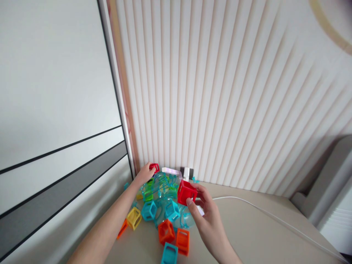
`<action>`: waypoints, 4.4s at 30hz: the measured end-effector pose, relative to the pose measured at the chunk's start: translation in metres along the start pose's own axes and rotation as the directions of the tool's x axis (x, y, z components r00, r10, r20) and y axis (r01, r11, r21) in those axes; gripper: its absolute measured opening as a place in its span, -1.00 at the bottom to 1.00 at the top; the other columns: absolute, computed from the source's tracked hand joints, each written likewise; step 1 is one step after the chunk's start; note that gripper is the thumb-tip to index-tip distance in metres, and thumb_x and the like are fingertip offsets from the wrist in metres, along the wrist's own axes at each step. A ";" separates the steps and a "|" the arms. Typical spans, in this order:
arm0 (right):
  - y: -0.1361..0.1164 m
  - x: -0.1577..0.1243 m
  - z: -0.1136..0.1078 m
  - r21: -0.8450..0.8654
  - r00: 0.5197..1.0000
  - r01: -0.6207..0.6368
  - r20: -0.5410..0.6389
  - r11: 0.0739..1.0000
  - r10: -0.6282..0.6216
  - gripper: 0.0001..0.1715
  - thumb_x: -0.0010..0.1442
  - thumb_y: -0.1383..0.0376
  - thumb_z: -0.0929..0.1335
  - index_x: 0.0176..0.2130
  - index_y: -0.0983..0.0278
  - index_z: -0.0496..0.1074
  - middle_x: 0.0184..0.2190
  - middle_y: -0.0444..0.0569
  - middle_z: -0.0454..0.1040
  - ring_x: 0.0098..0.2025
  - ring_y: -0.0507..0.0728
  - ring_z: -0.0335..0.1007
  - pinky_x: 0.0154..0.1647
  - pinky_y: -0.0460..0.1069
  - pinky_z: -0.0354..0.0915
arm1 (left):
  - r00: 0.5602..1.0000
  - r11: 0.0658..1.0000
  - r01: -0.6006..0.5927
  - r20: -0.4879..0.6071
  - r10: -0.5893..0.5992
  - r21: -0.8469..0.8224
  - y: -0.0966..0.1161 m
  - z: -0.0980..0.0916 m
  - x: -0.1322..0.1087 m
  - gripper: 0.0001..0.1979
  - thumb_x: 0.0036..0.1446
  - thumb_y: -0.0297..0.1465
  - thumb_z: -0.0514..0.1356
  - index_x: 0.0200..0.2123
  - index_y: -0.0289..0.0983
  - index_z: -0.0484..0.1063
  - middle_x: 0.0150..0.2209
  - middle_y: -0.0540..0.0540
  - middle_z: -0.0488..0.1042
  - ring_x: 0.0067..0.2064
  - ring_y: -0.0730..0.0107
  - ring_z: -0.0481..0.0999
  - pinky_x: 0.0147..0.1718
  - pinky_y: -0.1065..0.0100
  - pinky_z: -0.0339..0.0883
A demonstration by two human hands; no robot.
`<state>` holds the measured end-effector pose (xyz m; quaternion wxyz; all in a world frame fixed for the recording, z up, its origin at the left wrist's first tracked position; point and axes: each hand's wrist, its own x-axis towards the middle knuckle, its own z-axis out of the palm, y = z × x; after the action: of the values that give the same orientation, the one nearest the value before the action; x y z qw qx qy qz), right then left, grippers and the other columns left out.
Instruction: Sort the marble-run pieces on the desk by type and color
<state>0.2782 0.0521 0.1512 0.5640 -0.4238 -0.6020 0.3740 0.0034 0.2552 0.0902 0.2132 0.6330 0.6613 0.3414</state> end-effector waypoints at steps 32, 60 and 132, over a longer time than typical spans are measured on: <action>-0.009 0.022 -0.039 0.098 0.925 0.119 -0.373 0.988 -0.075 -0.63 0.27 0.08 0.45 0.03 0.11 0.45 -0.02 0.04 0.60 -0.05 0.21 0.58 -0.06 0.06 0.49 | 0.793 0.159 0.523 0.546 0.270 -0.838 0.158 0.019 -0.157 -0.59 0.15 -0.17 0.33 -0.07 -0.37 0.61 -0.19 -0.26 0.65 -0.21 0.13 0.62 -0.41 0.35 0.36; 0.003 0.010 -0.017 0.111 0.978 0.032 -0.207 0.993 -0.009 -0.43 0.33 0.07 0.40 0.26 0.10 0.31 0.15 0.09 0.52 0.12 0.26 0.51 0.09 0.13 0.46 | 0.894 0.643 -0.077 0.232 0.382 -0.762 0.160 0.001 -0.170 -0.47 0.17 -0.23 0.37 0.18 -0.09 0.36 0.12 -0.16 0.52 0.09 0.06 0.54 0.04 0.17 0.43; -0.010 0.005 -0.004 0.096 0.993 -0.006 -0.117 0.995 0.017 -0.55 0.21 0.02 0.48 0.02 0.17 0.61 0.02 0.09 0.55 0.00 0.29 0.52 -0.04 0.08 0.50 | 0.955 0.375 0.111 0.204 0.217 -0.920 0.149 0.045 -0.174 -0.51 0.32 -0.04 0.12 0.07 -0.27 0.51 0.05 -0.19 0.58 0.13 0.01 0.50 0.09 0.14 0.40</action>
<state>0.2809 0.0531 0.1626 0.6161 -0.4212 -0.5467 0.3797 0.1568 0.0874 0.1411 0.6136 0.4692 0.2970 0.5614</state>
